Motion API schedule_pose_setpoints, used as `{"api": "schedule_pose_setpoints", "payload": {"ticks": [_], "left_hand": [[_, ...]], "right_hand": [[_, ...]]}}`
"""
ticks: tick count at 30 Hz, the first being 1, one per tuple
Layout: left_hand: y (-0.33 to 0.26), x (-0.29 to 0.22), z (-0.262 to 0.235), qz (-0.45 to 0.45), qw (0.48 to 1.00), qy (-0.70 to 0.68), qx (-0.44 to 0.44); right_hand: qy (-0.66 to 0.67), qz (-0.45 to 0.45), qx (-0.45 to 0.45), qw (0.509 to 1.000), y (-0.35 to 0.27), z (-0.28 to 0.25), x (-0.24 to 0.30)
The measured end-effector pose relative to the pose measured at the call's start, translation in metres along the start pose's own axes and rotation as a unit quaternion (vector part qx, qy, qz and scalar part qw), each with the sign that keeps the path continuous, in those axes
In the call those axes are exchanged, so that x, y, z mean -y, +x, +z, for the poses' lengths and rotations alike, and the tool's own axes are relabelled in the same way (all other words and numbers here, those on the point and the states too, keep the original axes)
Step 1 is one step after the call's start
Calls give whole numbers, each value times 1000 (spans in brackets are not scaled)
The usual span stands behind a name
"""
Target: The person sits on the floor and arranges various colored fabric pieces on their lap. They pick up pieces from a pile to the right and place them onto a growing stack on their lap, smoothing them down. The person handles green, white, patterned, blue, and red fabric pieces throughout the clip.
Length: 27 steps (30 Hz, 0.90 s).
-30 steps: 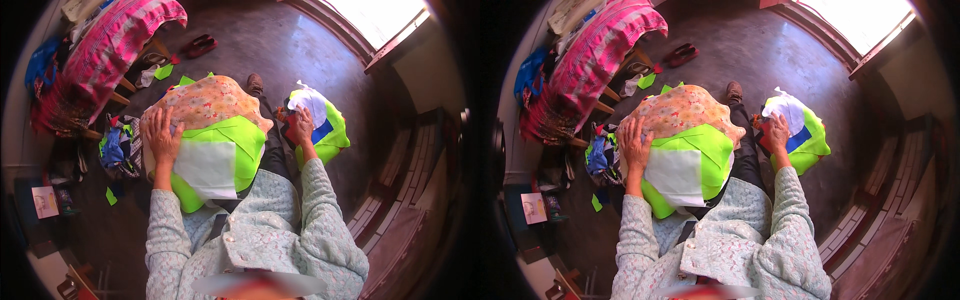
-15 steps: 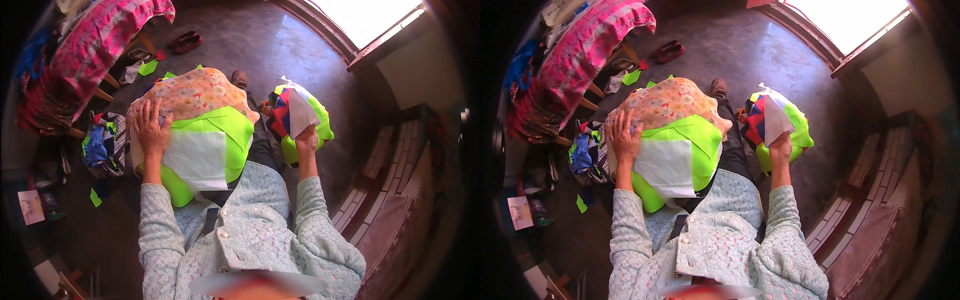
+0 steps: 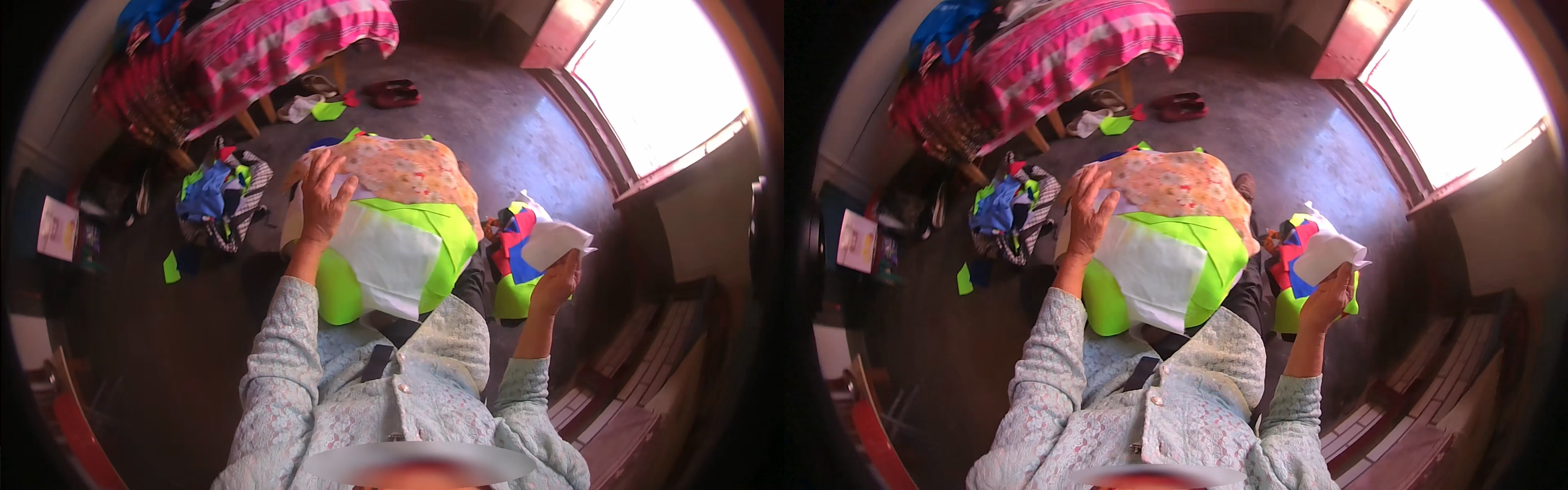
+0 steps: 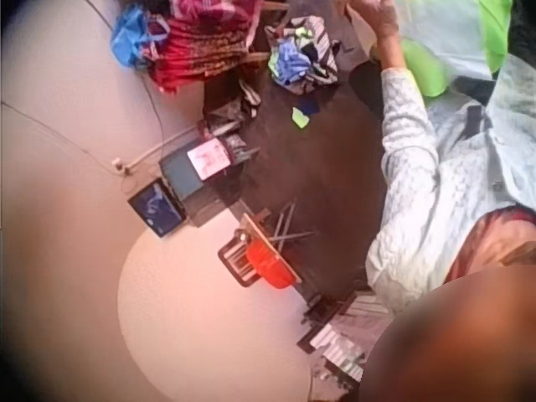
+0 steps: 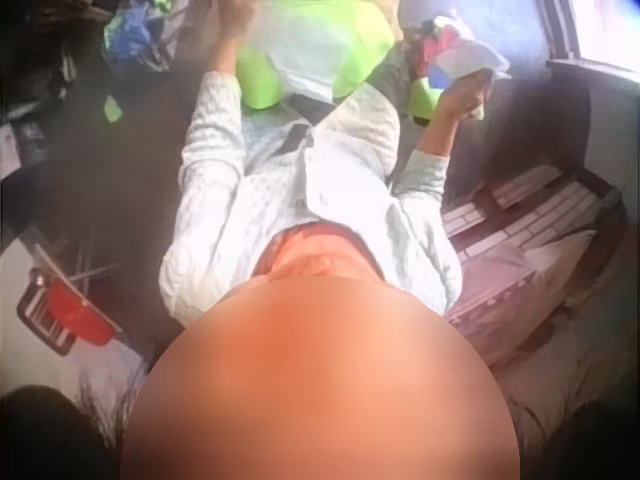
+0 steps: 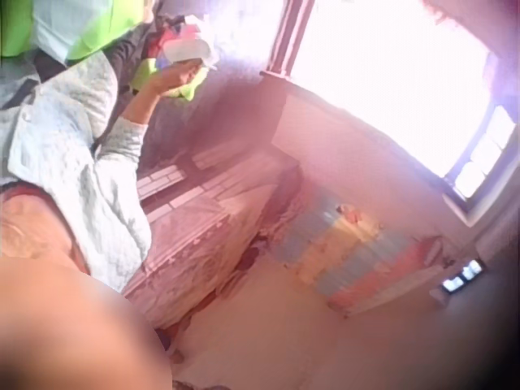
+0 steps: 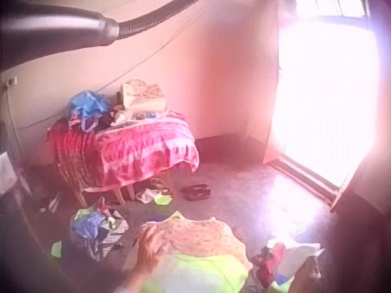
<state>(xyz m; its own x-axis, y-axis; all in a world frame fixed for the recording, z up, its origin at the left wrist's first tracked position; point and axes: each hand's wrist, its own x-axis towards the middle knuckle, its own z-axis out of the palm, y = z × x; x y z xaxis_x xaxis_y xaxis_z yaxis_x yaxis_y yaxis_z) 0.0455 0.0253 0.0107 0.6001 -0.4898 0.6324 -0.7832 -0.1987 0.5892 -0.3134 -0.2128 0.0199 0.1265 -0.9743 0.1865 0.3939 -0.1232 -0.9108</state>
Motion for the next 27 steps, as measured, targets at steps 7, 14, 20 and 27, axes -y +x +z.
{"api": "schedule_pose_setpoints", "payload": {"ticks": [7,14,20,27], "left_hand": [[-14,-21,-48,-321,874,-361,-54],[-54,8,-60,-405,716,-563,-73],[-55,7,-57,-394,795,-459,-47],[-49,12,-64,-370,865,-336,-48]], "right_hand": [[-210,-322,326,864,-77,177,19],[-424,-293,596,615,-135,224,-33],[-441,-311,567,622,-134,198,-48],[-402,-304,500,705,-141,189,-47]]}}
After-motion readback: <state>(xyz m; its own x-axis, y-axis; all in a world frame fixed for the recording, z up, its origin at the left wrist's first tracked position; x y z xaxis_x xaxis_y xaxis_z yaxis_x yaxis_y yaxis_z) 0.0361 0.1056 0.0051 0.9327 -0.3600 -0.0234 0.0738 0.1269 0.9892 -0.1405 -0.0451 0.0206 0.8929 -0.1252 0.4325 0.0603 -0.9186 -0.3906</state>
